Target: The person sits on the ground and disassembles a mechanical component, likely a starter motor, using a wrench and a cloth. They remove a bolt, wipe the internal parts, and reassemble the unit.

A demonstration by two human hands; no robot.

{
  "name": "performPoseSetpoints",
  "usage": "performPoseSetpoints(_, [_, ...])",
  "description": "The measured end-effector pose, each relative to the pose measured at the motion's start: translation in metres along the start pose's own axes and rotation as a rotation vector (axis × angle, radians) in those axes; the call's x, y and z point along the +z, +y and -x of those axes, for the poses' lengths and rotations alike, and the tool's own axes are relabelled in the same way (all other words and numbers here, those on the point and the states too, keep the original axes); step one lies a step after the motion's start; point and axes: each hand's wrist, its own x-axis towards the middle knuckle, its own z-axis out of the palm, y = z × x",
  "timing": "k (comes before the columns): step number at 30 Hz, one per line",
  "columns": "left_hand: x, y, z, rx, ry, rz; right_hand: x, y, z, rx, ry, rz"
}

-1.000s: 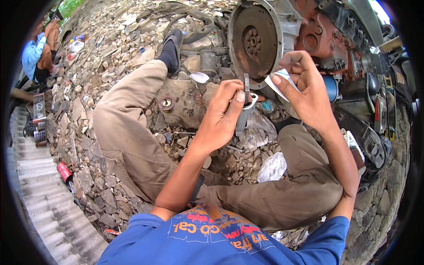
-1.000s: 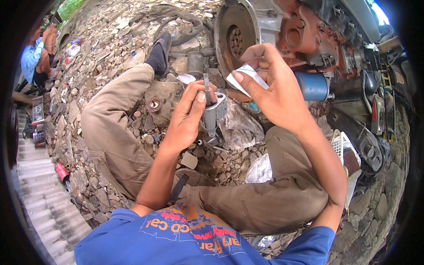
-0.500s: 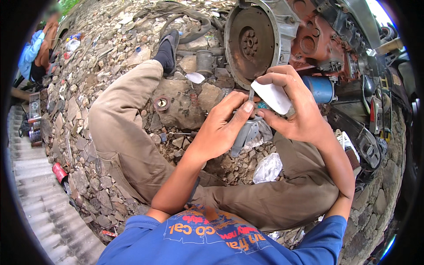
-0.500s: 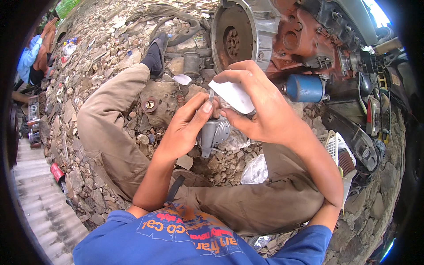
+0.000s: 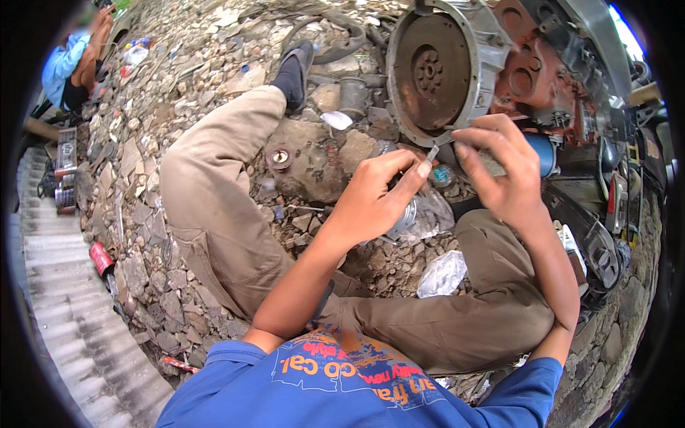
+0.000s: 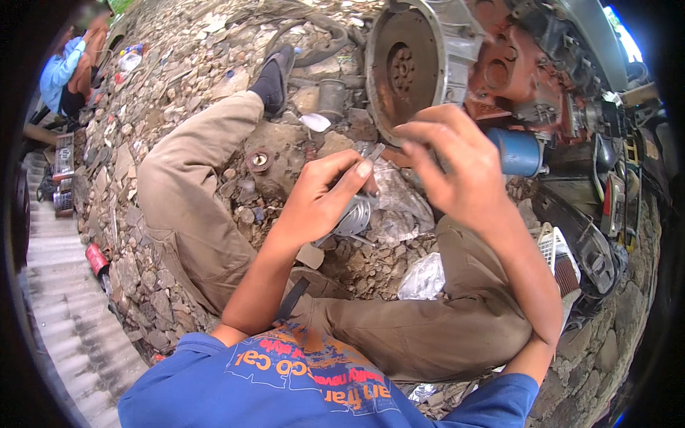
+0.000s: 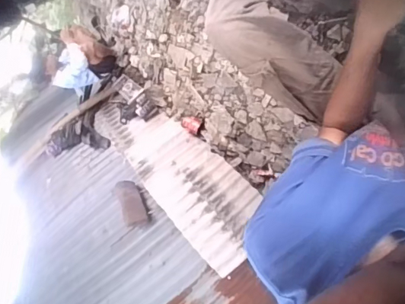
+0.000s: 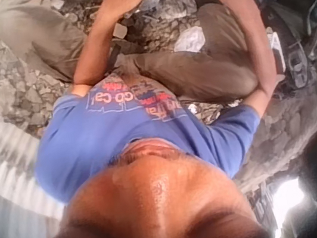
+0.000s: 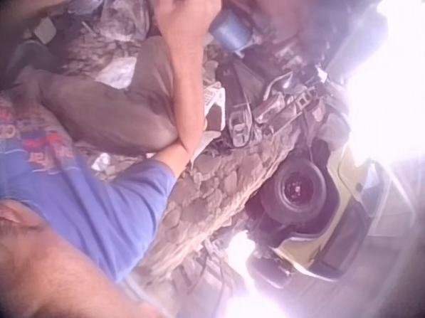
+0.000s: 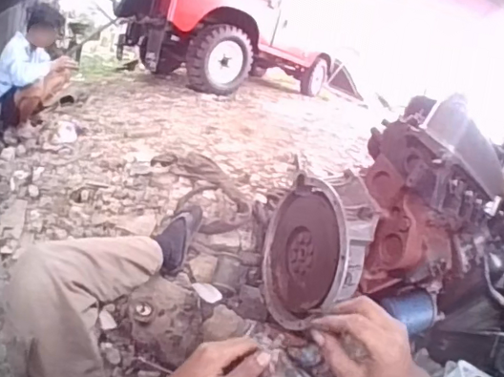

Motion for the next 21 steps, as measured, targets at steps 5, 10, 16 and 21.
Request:
performPoseSetpoints(5, [-0.046, -0.024, 0.005, -0.156, 0.128, -0.094, 0.029, 0.021, 0.033, 0.305, -0.201, -0.160])
performPoseSetpoints(10, [-0.122, -0.055, 0.040, -0.388, 0.329, 0.116, 0.101, 0.017, 0.072, 0.317, -0.588, -0.365])
performPoseSetpoints(16, [-0.122, -0.115, 0.076, -0.531, 0.409, 0.168, 0.141, 0.022, 0.071, 0.355, -0.708, -0.405])
performPoseSetpoints(21, [-0.128, -0.154, 0.079, -0.486, 0.508, -0.147, 0.182, 0.026, 0.053, 0.187, -0.838, -0.296])
